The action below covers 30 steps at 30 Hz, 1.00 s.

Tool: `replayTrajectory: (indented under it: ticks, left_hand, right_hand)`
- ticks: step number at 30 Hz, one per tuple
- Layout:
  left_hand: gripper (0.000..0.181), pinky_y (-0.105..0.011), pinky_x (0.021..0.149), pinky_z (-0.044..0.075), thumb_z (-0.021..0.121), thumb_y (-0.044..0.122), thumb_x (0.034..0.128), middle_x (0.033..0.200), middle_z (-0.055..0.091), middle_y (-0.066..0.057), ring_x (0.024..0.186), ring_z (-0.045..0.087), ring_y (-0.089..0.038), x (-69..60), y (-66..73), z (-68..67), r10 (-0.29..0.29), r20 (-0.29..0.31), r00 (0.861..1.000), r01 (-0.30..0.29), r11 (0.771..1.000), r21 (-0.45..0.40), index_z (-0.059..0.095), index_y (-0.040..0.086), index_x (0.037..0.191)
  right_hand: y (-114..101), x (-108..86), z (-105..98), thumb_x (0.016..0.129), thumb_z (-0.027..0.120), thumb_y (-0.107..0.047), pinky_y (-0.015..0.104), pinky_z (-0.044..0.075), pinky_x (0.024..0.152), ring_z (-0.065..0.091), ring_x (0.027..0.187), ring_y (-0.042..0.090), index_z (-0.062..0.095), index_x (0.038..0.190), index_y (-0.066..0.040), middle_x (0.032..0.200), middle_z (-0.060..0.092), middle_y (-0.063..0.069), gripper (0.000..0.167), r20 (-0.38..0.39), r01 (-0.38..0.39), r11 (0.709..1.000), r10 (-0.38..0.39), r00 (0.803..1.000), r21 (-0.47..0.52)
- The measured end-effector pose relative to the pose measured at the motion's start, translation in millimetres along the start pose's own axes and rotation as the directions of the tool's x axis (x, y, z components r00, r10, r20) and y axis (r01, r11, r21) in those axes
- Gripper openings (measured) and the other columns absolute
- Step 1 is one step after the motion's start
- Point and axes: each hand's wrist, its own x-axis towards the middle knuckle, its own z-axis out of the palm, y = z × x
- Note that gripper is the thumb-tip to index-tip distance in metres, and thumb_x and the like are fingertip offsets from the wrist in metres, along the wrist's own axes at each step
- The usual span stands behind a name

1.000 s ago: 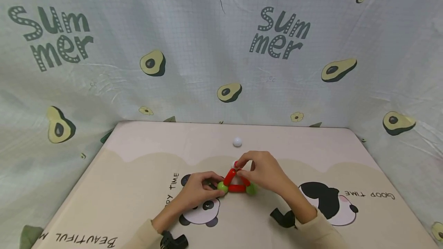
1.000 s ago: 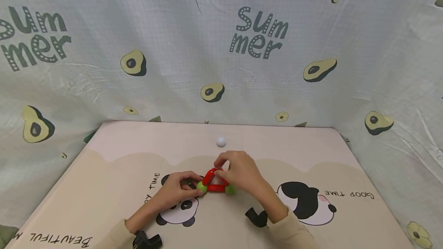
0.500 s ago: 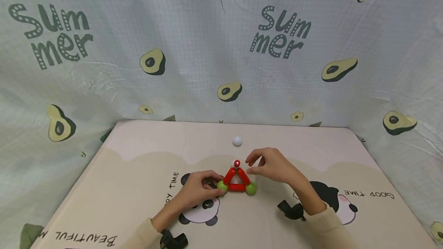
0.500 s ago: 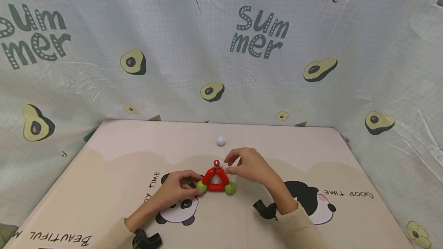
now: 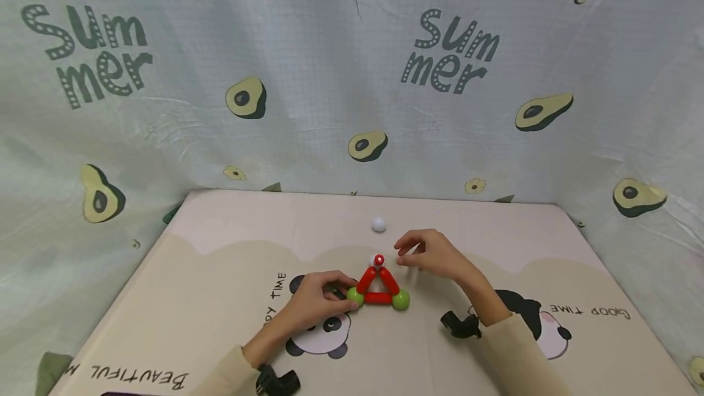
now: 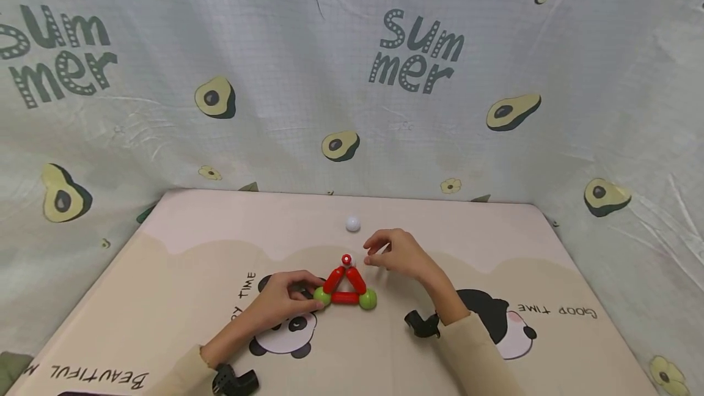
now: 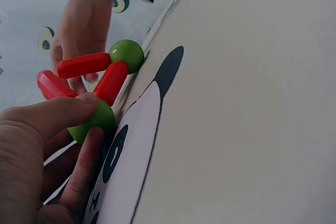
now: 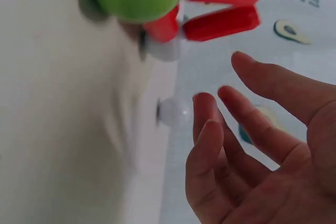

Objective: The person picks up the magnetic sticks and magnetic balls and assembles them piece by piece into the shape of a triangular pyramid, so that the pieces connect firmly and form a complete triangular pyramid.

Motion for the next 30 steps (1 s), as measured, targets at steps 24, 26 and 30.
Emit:
replayTrajectory:
  ticks: [24,26,30]
  left_hand:
    - [0.033,-0.021,0.064,0.06,0.087,0.019,0.0843,0.102,0.074,-0.011,0.071,0.071,-0.007,6.5,-0.8,1.8,0.016,0.008,1.0,-0.016,1.0,-0.023,0.076,0.012,0.114]
    - [0.033,-0.021,0.064,0.06,0.086,0.019,0.0844,0.102,0.074,-0.012,0.071,0.072,-0.007,6.9,-0.9,1.8,0.016,0.007,1.0,-0.016,0.999,-0.028,0.076,0.012,0.115]
    - [0.033,-0.022,0.064,0.061,0.086,0.018,0.0844,0.103,0.073,-0.013,0.071,0.072,-0.008,7.7,-1.0,1.8,0.013,0.011,1.0,-0.013,0.999,-0.035,0.076,0.011,0.115]
  right_hand:
    - [12.8,94.8,10.3,0.095,0.073,-0.022,0.032,0.061,0.078,0.068,0.089,0.023,0.067,0.128,-0.007,0.123,0.066,0.019,0.037,-0.112,-0.171,0.985,0.167,0.98,-0.025]
    - [11.9,96.7,10.9,0.095,0.074,-0.02,0.031,0.061,0.077,0.067,0.086,0.022,0.069,0.124,-0.007,0.12,0.067,0.018,0.032,-0.115,-0.17,0.985,0.166,0.979,-0.033]
    - [11.1,98.8,12.0,0.095,0.074,-0.018,0.028,0.06,0.075,0.066,0.084,0.021,0.07,0.121,-0.006,0.117,0.067,0.017,0.03,-0.12,-0.171,0.985,0.167,0.979,-0.03]
